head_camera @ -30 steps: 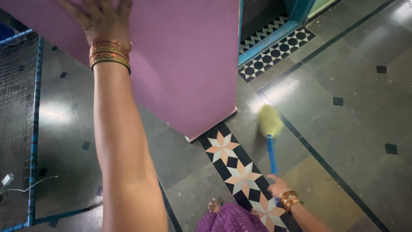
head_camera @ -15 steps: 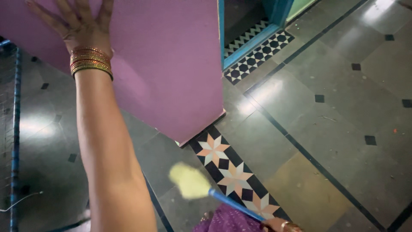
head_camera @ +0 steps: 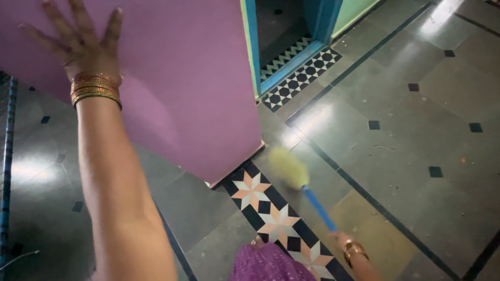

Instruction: The person sweeps a tiled floor using a broom with a blue handle and yellow bristles. They move systematically across the room, sweeping debris along the edges of walls and doorways, and gathering it into a central area.

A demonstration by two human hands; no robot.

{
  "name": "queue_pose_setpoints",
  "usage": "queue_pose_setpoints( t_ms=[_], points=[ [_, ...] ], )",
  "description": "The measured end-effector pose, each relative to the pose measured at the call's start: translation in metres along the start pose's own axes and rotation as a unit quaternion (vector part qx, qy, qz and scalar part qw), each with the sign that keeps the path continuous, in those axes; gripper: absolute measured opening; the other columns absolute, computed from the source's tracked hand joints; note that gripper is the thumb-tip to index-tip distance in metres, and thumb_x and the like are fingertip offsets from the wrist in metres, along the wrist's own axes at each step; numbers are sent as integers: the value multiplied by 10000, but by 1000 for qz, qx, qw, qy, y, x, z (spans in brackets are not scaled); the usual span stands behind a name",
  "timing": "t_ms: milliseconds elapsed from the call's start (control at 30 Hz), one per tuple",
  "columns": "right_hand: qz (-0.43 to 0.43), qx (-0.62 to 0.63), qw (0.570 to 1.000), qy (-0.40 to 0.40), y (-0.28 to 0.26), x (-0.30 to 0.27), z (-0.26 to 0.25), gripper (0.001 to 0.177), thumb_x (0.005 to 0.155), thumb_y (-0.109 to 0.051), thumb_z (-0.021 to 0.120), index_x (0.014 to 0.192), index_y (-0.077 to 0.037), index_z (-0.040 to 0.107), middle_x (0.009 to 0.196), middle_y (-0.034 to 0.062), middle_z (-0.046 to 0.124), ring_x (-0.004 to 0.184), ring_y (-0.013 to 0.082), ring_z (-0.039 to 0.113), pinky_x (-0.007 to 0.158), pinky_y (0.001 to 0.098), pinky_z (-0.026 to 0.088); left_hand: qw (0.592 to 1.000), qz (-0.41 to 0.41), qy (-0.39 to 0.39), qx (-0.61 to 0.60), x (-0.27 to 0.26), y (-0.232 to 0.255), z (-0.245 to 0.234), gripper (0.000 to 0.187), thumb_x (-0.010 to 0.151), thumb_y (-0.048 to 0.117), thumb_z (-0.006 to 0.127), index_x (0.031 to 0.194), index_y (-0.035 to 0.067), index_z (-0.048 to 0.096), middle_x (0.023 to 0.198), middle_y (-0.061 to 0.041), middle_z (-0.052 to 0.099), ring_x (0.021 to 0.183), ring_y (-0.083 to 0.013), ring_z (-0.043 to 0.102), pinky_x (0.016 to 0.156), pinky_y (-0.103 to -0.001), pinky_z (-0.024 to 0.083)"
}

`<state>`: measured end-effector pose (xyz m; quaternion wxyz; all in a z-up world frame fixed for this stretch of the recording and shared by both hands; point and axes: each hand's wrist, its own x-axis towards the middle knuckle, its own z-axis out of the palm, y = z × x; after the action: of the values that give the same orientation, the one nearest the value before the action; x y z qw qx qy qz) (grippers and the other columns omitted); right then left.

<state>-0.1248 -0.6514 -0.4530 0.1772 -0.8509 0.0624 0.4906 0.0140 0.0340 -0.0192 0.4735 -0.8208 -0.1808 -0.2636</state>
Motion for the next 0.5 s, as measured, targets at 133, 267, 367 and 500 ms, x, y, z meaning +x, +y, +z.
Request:
queue_pose_setpoints(
  t_ms=[133,267,367,500],
  points=[
    [-80,-21,990,110,-30,12,-14,498,931,-75,550,1364,-313,612,1117,161,766,971,309,786,823,390,641,996,-4,-60,-70,3,0,-7,1229,613,236,702,1675,521,152,1748,-142,-148,1495,-480,-268,1013,-792,-187],
    [-77,-156,980,99,-4,11,-32,473,960,-154,550,1398,-333,556,1173,165,726,1069,348,712,889,434,595,981,-29,-132,-143,4,-1,-23,1289,584,363,838,1668,520,159,1764,-126,-161,1505,-473,-272,1033,-782,-168],
    [-133,-188,972,53,34,3,-66,535,888,-91,588,1355,-351,599,1215,123,714,1113,321,700,946,409,578,991,-9,-29,128,4,1,-34,997,806,639,691,1629,555,135,1703,-210,-121,1474,-560,-261,1014,-802,-164],
    [-234,-210,949,-9,48,-3,-89,602,806,-22,625,1292,-375,669,1282,65,696,1162,290,686,1008,381,556,965,-45,-202,-162,10,6,-44,1524,393,681,830,1682,513,34,1748,-148,-215,1501,-471,-290,1075,-803,-110]
  ],
)
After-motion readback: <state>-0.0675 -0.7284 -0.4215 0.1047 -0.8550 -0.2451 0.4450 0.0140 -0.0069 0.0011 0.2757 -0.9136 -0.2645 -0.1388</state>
